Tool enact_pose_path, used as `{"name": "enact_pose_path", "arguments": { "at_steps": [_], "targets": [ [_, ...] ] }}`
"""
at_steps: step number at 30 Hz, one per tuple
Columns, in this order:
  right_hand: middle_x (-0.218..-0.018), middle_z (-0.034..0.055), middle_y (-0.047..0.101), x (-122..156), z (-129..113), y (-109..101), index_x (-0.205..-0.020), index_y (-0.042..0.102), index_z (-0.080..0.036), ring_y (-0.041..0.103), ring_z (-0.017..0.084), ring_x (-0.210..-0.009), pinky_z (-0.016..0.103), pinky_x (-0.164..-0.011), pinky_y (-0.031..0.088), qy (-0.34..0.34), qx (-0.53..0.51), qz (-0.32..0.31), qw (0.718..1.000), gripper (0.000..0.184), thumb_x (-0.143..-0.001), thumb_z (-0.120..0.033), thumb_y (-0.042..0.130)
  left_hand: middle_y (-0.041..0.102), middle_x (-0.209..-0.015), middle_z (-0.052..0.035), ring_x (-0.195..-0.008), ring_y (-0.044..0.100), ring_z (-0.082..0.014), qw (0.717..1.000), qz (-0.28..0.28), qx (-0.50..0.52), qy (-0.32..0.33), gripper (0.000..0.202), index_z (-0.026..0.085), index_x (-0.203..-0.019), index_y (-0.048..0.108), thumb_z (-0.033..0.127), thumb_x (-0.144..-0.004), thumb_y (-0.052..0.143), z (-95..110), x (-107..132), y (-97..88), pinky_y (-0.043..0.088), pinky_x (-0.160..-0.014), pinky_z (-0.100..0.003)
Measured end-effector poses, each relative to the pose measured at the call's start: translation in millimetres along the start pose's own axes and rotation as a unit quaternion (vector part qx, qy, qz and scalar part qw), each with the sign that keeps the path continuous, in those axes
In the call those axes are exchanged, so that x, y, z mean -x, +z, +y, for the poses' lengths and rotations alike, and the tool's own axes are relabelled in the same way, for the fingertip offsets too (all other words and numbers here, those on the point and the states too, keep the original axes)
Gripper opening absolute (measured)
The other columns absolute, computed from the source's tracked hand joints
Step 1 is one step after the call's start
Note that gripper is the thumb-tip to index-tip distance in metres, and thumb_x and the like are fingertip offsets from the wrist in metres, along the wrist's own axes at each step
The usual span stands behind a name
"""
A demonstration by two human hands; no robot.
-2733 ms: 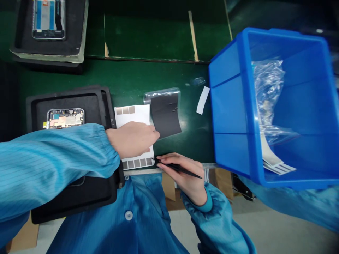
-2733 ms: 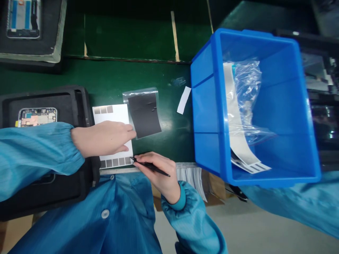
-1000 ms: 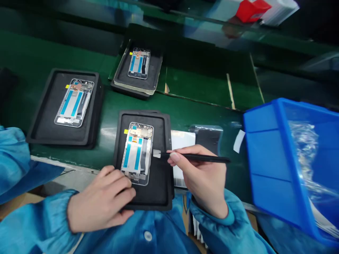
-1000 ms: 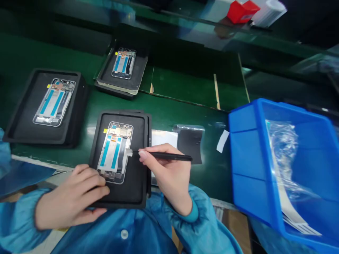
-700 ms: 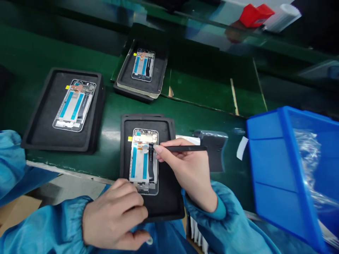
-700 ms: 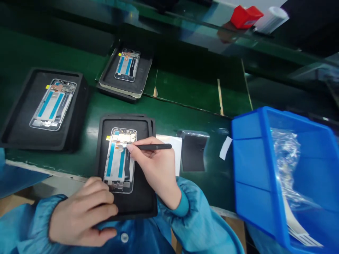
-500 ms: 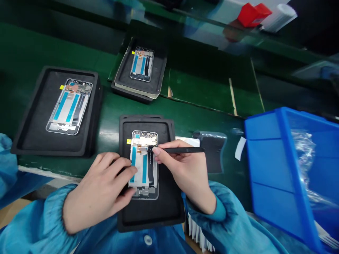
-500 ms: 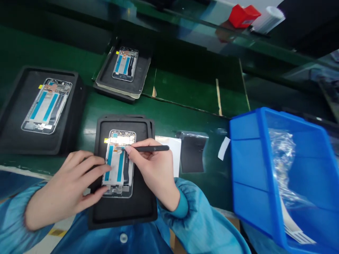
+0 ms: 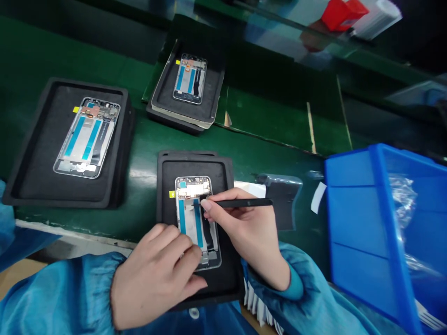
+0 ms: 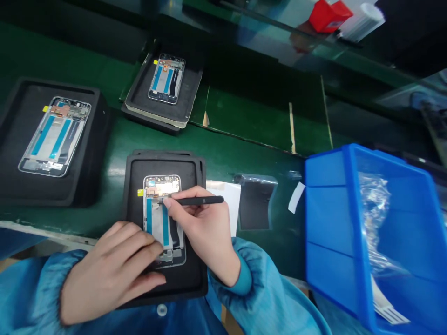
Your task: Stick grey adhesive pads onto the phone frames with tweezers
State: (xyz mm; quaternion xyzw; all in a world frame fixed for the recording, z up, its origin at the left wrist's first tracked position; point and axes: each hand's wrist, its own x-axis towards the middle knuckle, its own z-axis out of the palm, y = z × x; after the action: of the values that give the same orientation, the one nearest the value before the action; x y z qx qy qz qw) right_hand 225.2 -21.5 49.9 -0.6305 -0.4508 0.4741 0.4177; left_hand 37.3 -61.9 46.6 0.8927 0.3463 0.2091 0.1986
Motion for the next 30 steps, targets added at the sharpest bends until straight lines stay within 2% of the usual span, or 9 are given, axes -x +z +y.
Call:
{"name": "enact_pose_path", "arguments": {
  "at_steps": [4,6,9,16,30],
  "targets": [
    [-0.064,0.0013,0.073,0,1,0,-0.076,0.073,-0.019,0.069,0.014,-0.053,0.021,-0.05,0.058,0.012,0.009,-0.005,1.0,0.019,-0.073,-0.031,0.086,0.065,-0.092,-0.0071,-0.082,0.051,-0.0217,0.994,0.078,-0.018,-0.074,0.02,0.014,-0.105,0.065,0.027,-0.091,0.066,-18,1,-6.8,0.038,-0.069,-0.037],
    [-0.065,0.0019,0.074,0,1,1,-0.075,0.073,-0.019,0.069,0.014,-0.053,0.022,-0.049,0.058,0.015,0.013,-0.004,1.0,0.019,-0.073,-0.032,0.086,0.064,-0.091,-0.0073,-0.082,0.051,-0.0217,0.99,0.098,-0.038,-0.096,0.019,0.014,-0.106,0.066,0.025,-0.09,0.068,-25,2,-6.8,0.038,-0.069,-0.037],
    [-0.065,0.0023,0.074,-1,-1,3,-0.074,0.073,-0.019,0.069,0.015,-0.054,0.023,-0.05,0.058,0.02,0.013,-0.002,1.0,0.02,-0.072,-0.033,0.087,0.065,-0.091,-0.0074,-0.082,0.053,-0.0215,0.988,0.104,-0.045,-0.106,0.019,0.015,-0.105,0.067,0.023,-0.089,0.069,-31,2,-4.2,0.04,-0.071,-0.037],
    [-0.07,0.0038,0.076,0,0,3,-0.076,0.074,-0.019,0.07,0.016,-0.055,0.026,-0.051,0.06,0.025,0.023,0.004,0.999,0.02,-0.072,-0.034,0.087,0.065,-0.09,-0.0071,-0.082,0.052,-0.021,0.986,0.112,-0.055,-0.107,0.017,0.015,-0.104,0.067,0.021,-0.088,0.069,-30,0,-2.3,0.039,-0.069,-0.037],
    [-0.07,0.0033,0.076,-1,2,2,-0.075,0.073,-0.019,0.07,0.015,-0.056,0.025,-0.052,0.059,0.023,0.01,0.002,1.0,0.02,-0.071,-0.033,0.087,0.064,-0.09,-0.0078,-0.082,0.053,-0.0218,0.986,0.108,-0.066,-0.104,0.015,0.015,-0.102,0.067,0.02,-0.088,0.069,-31,1,-1.5,0.039,-0.07,-0.038]
  ]
}}
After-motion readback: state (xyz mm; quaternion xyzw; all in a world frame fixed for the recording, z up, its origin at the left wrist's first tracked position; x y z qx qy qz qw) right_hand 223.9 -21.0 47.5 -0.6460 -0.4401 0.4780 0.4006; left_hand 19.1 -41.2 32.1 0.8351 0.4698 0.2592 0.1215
